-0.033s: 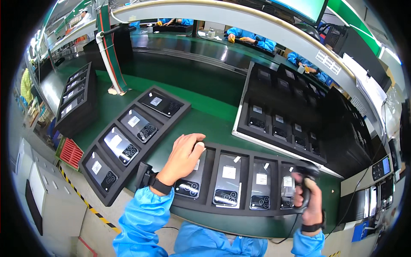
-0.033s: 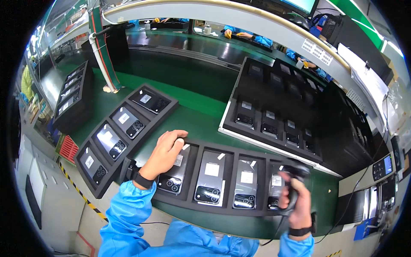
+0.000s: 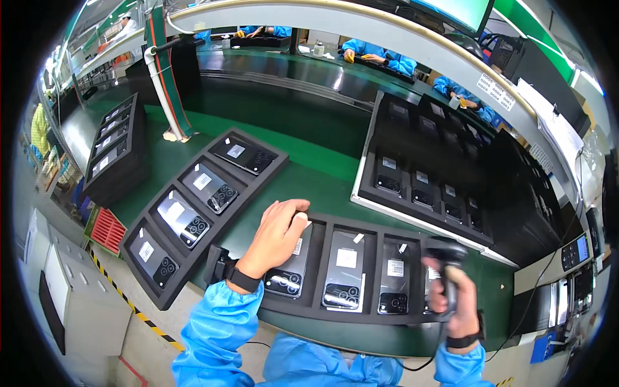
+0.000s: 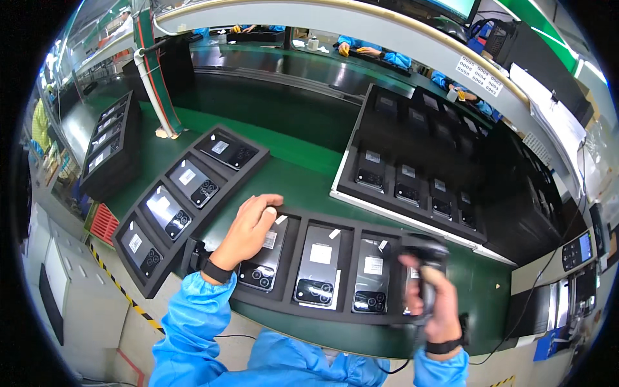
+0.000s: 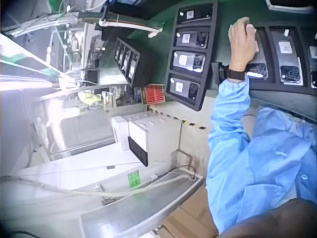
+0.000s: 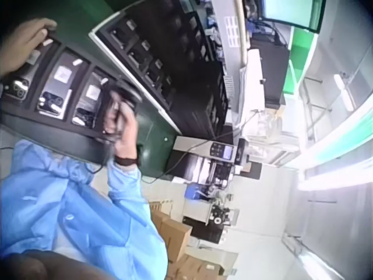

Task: Scanning barcodes on trays of smartphones and organizing them on an assembly line workstation.

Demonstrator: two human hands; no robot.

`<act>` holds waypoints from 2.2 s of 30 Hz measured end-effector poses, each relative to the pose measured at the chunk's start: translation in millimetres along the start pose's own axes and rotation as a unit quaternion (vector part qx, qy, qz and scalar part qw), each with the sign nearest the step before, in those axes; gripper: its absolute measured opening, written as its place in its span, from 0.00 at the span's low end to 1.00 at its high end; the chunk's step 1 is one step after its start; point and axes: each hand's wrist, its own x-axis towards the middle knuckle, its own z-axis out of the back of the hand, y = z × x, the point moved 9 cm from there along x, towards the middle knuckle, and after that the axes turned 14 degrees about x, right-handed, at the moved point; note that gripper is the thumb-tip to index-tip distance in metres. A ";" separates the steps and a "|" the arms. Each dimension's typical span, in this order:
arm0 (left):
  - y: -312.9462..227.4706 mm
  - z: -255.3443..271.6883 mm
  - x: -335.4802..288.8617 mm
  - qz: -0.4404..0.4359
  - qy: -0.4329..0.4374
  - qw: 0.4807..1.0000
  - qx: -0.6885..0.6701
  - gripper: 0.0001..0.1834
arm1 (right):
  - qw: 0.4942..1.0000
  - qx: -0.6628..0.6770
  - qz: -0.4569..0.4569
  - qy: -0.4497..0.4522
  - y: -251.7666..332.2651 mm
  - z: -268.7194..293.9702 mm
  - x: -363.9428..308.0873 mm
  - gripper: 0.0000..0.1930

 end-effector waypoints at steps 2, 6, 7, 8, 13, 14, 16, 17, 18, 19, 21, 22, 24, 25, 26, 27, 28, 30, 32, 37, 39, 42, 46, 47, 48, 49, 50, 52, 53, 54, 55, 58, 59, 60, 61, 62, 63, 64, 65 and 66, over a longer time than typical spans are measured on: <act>2.4 2.3 1.3 0.037 0.005 0.994 -0.105 0.22 | 0.991 0.029 -0.117 0.065 -56.5 -59.8 14.4 0.33; 17.2 -8.1 3.7 0.059 -0.011 0.967 -0.248 0.26 | 0.980 -0.059 -0.148 0.118 -128.6 -135.8 39.3 0.27; 21.0 -8.2 2.9 0.063 -0.022 0.957 -0.282 0.27 | 0.979 -0.055 -0.159 0.116 -144.7 -142.8 45.0 0.18; 20.8 -6.6 3.1 0.061 -0.024 0.958 -0.278 0.25 | 0.972 -0.081 -0.189 0.113 -157.8 -144.6 47.7 0.15; 23.4 -7.7 0.5 0.087 -0.016 0.957 -0.276 0.21 | 0.960 -0.080 -0.224 0.148 -162.0 -147.1 33.8 0.14; 22.0 -4.4 -2.5 0.098 -0.012 0.961 -0.259 0.20 | 0.960 -0.069 -0.221 0.158 -158.7 -147.5 29.2 0.13; 20.7 -4.3 2.6 0.083 -0.028 0.982 -0.165 0.17 | 0.960 -0.063 -0.213 0.169 -147.5 -137.0 23.9 0.14; 18.7 0.3 3.2 0.040 -0.055 0.996 -0.052 0.17 | 0.960 -0.062 -0.208 0.177 -142.6 -133.1 20.2 0.16; 16.4 2.1 3.3 0.041 -0.078 0.996 -0.011 0.17 | 0.959 -0.050 -0.206 0.186 -137.4 -129.9 15.8 0.19; 12.2 5.7 3.8 0.043 -0.102 0.993 0.030 0.18 | 0.958 -0.038 -0.205 0.196 -132.8 -128.2 12.5 0.23; 10.2 -1.2 6.6 0.058 -0.083 0.995 0.014 0.18 | 0.956 -0.035 -0.208 0.205 -131.6 -118.2 9.7 0.26; 11.8 -5.4 5.2 0.063 -0.074 0.995 0.021 0.19 | 0.958 -0.056 -0.206 0.191 -131.4 -110.4 8.9 0.29; -0.3 -11.5 9.3 0.047 -0.032 0.997 0.059 0.22 | 0.973 -0.087 -0.155 0.148 -109.2 -103.1 -2.1 0.25; -6.0 -13.7 8.8 0.037 -0.013 0.996 0.076 0.24 | 0.968 -0.101 -0.163 0.164 -98.4 -100.3 -11.3 0.16; -6.4 -12.9 6.6 0.026 -0.020 0.994 0.108 0.25 | 0.972 -0.131 -0.138 0.134 -83.1 -91.4 -16.4 0.14; -1.2 -15.8 3.1 0.015 -0.022 0.990 0.139 0.27 | 0.976 -0.157 -0.116 0.098 -70.2 -79.5 -19.5 0.13; -1.3 -15.6 3.1 0.019 -0.003 0.988 0.155 0.28 | 0.978 -0.177 -0.072 0.079 -50.2 -73.3 -22.8 0.12; -5.5 -16.0 0.2 0.022 0.021 0.982 0.189 0.29 | 0.968 -0.251 -0.013 0.007 -14.7 -21.1 -26.9 0.11; -7.2 -23.0 0.5 0.023 0.026 0.976 0.217 0.31 | 0.963 -0.222 0.131 -0.084 28.3 24.8 -42.7 0.13; -27.9 -43.6 1.0 0.027 0.030 0.968 0.249 0.33 | 0.753 -0.471 0.367 -0.277 108.0 178.4 -72.6 0.15; -47.8 -49.5 3.4 0.000 0.018 0.957 0.288 0.33 | 0.662 -0.550 0.397 -0.319 118.8 221.1 -74.6 0.14; -55.3 -67.2 12.7 0.003 0.046 0.961 0.274 0.34 | 0.813 -0.378 0.244 -0.370 114.7 252.1 -67.4 0.14; -60.6 -73.0 21.1 0.001 0.040 0.975 0.218 0.33 | 0.824 -0.379 0.212 -0.364 119.0 243.0 -71.7 0.14; -57.7 -70.0 20.6 0.012 0.039 0.975 0.220 0.33 | 0.823 -0.382 0.208 -0.364 120.0 243.4 -68.3 0.14; -55.5 -68.9 19.7 0.016 0.047 0.977 0.207 0.33 | 0.822 -0.386 0.205 -0.365 121.4 243.2 -65.9 0.14; -53.2 -68.6 18.1 0.020 0.053 0.979 0.194 0.34 | 0.823 -0.391 0.202 -0.358 120.9 239.9 -64.1 0.14; -53.1 -60.6 15.9 0.012 0.014 0.985 0.169 0.28 | 0.821 -0.394 0.205 -0.359 119.9 234.7 -62.2 0.14; -44.4 -59.5 17.6 0.009 -0.001 0.994 0.112 0.24 | 0.839 -0.364 0.209 -0.347 117.9 240.0 -61.7 0.15; -44.3 -58.5 18.3 -0.005 -0.013 0.999 0.052 0.21 | 0.840 -0.348 0.200 -0.365 116.6 241.3 -65.5 0.14; -41.9 -54.5 17.7 -0.003 -0.053 0.998 0.020 0.15 | 0.839 -0.352 0.209 -0.358 116.6 238.8 -65.6 0.14; -38.6 -52.1 17.5 0.004 -0.060 0.998 0.025 0.15 | 0.839 -0.355 0.218 -0.351 117.0 239.1 -65.1 0.14; -29.6 -53.6 15.6 0.071 -0.021 0.995 -0.074 0.14 | 0.841 -0.353 0.188 -0.364 116.5 240.2 -67.4 0.14; -28.0 -54.5 15.2 0.074 -0.022 0.994 -0.072 0.14 | 0.842 -0.350 0.192 -0.363 116.0 234.7 -70.9 0.15; -27.0 -55.4 15.7 0.067 -0.027 0.995 -0.074 0.14 | 0.841 -0.352 0.206 -0.355 117.2 223.2 -73.4 0.15; -26.7 -55.4 15.2 0.059 -0.030 0.995 -0.076 0.15 | 0.842 -0.353 0.204 -0.354 117.4 230.3 -71.1 0.15; -26.1 -56.7 15.5 0.058 -0.028 0.995 -0.078 0.15 | 0.844 -0.352 0.188 -0.359 116.8 238.9 -67.7 0.16; -24.6 -56.9 15.4 0.063 -0.027 0.995 -0.068 0.15 | 0.846 -0.351 0.172 -0.363 114.5 246.3 -66.2 0.16; -23.7 -56.9 15.2 0.068 -0.025 0.996 -0.059 0.14 | 0.844 -0.350 0.171 -0.368 114.5 251.4 -66.4 0.16; -24.6 -57.3 15.2 0.066 -0.019 0.996 -0.061 0.14 | 0.841 -0.359 0.179 -0.364 116.5 241.0 -67.2 0.16; -25.1 -55.0 15.4 0.069 -0.022 0.996 -0.060 0.14 | 0.837 -0.369 0.187 -0.360 117.0 234.7 -67.8 0.16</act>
